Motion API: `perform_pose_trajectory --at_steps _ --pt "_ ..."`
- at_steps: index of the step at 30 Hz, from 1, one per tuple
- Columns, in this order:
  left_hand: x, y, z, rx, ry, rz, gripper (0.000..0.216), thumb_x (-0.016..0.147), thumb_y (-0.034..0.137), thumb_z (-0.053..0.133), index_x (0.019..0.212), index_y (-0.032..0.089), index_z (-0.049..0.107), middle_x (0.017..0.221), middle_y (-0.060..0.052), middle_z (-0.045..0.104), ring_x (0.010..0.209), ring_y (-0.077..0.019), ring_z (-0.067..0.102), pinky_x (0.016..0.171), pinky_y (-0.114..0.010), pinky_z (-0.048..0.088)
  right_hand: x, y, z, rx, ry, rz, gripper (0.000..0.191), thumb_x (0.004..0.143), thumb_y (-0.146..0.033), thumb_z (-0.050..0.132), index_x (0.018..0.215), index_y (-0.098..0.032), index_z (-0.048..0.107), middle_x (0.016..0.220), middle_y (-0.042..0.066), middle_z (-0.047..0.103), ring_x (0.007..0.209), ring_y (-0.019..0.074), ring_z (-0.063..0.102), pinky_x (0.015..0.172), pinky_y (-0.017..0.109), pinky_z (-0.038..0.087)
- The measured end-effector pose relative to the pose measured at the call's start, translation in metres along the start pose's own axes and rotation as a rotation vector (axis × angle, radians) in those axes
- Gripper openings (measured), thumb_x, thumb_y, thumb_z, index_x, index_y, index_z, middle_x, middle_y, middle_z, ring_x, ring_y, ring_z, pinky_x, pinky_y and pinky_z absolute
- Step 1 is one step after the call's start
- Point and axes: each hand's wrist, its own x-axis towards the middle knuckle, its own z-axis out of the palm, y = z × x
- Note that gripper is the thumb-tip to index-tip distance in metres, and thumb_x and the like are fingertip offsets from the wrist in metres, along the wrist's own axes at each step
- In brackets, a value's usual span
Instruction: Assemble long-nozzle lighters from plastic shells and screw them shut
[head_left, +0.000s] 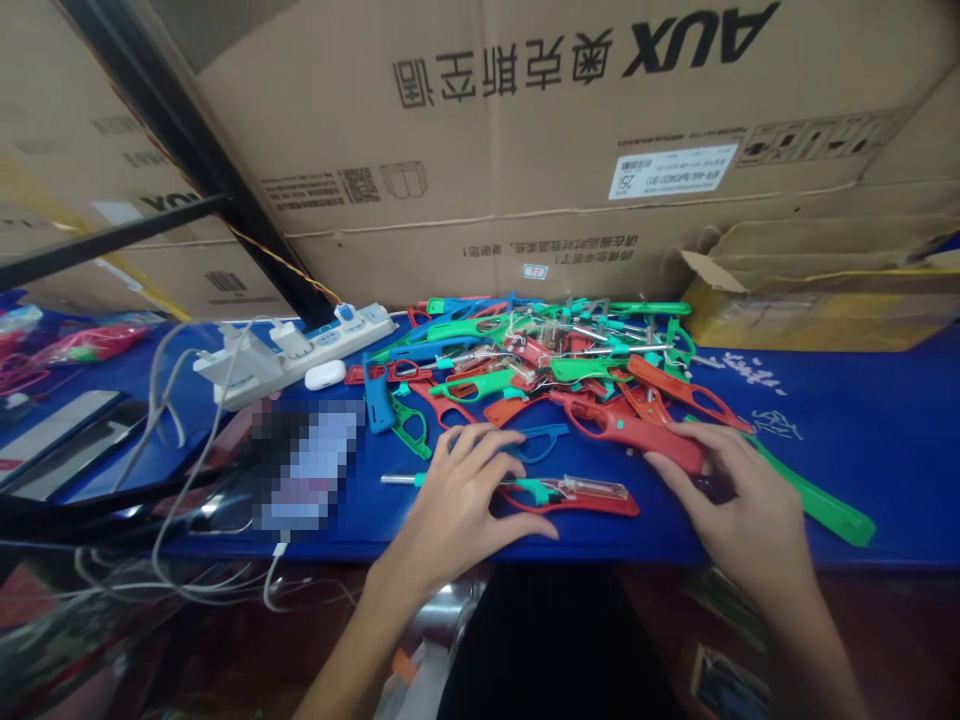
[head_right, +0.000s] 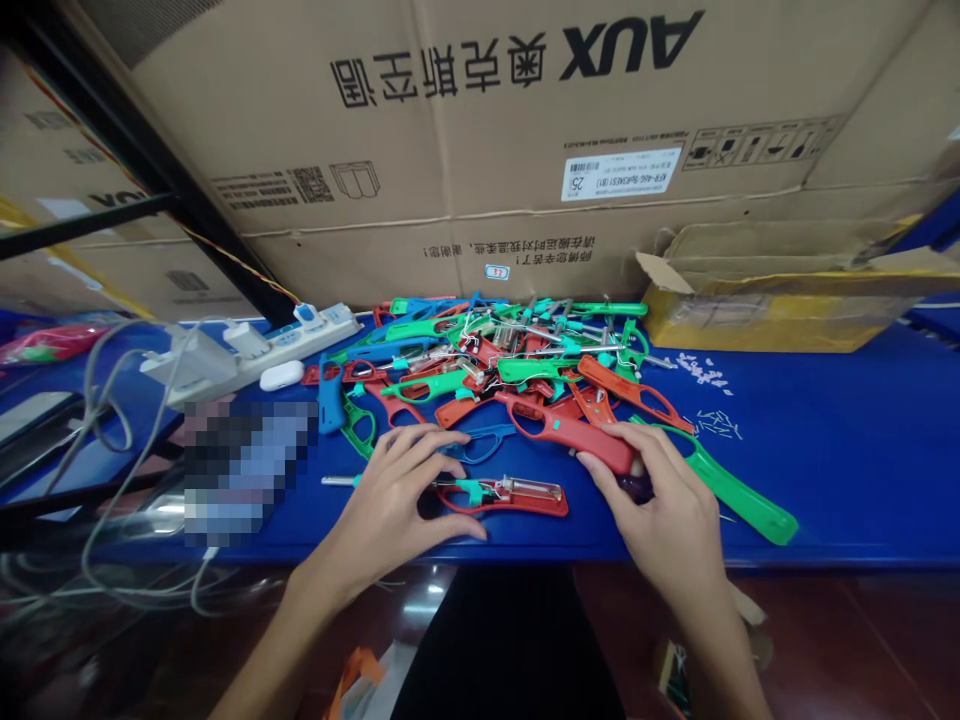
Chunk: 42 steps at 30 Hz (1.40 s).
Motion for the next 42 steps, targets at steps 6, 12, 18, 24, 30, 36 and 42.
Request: perform_pose_trajectory --at_steps 6,12,18,24,30,36,42 --pt "-0.007 0.006 -0.009 -0.005 -0.045 -0.013 0.038 0.086 0.056 0.073 0.103 0.023 0.064 0.131 -0.006 0.068 0.122 -0.0269 0.057 0.107 -0.049 0.037 0.001 -0.001 -0.001 0.011 0.011 0.005 0.026 0.095 -0.044 0.065 0.112 -0.024 0.065 0.104 0.005 0.070 0.083 0.0210 0.066 0.075 0.033 0.051" --pt "-0.012 0.006 -0.011 -0.020 -0.080 -0.010 0.032 0.090 0.050 0.071 0.104 0.023 0.063 0.131 -0.004 0.068 0.122 -0.0247 0.057 0.106 -0.046 0.039 0.001 -0.001 0.001 -0.005 0.009 -0.014 0.027 0.095 -0.044 0.065 0.112 -0.024 0.064 0.106 0.006 0.071 0.090 0.0228 0.068 0.078 0.033 0.051" --pt "-0.010 0.006 -0.009 -0.012 -0.056 0.002 0.029 0.089 0.048 0.073 0.102 0.022 0.066 0.128 -0.003 0.069 0.122 -0.0242 0.057 0.106 -0.046 0.038 0.001 -0.002 0.001 -0.004 0.010 -0.031 0.025 0.096 -0.042 0.065 0.112 -0.024 0.064 0.107 0.006 0.071 0.096 0.0231 0.069 0.082 0.033 0.052" --pt "-0.009 0.007 -0.009 0.049 -0.038 -0.009 0.030 0.088 0.052 0.072 0.099 0.024 0.070 0.125 -0.004 0.071 0.122 -0.0270 0.057 0.108 -0.050 0.039 -0.001 -0.003 0.001 -0.021 0.005 -0.025 0.024 0.096 -0.043 0.064 0.111 -0.024 0.064 0.107 0.006 0.070 0.094 0.0231 0.068 0.080 0.033 0.052" --pt "-0.006 0.016 -0.006 0.087 -0.066 -0.021 0.029 0.094 0.051 0.066 0.098 0.022 0.067 0.129 -0.005 0.068 0.124 -0.0281 0.055 0.107 -0.051 0.039 -0.001 -0.007 0.000 0.013 0.041 -0.048 0.021 0.095 -0.037 0.067 0.111 -0.023 0.064 0.106 0.005 0.070 0.093 0.0217 0.068 0.082 0.032 0.052" --pt "-0.009 0.020 0.004 0.043 -0.023 -0.029 0.026 0.098 0.045 0.063 0.108 0.021 0.063 0.128 -0.006 0.067 0.122 -0.0252 0.055 0.110 -0.048 0.037 -0.001 -0.009 -0.002 0.015 0.059 -0.055 0.022 0.094 -0.037 0.068 0.111 -0.023 0.065 0.104 0.005 0.071 0.089 0.0218 0.068 0.078 0.033 0.053" --pt "-0.011 0.018 0.003 -0.015 -0.003 -0.057 0.025 0.096 0.043 0.066 0.110 0.023 0.063 0.130 -0.005 0.065 0.123 -0.0245 0.054 0.107 -0.045 0.039 -0.002 -0.009 -0.003 0.023 0.029 -0.081 0.021 0.095 -0.036 0.068 0.111 -0.023 0.064 0.106 0.005 0.071 0.094 0.0214 0.069 0.084 0.032 0.053"
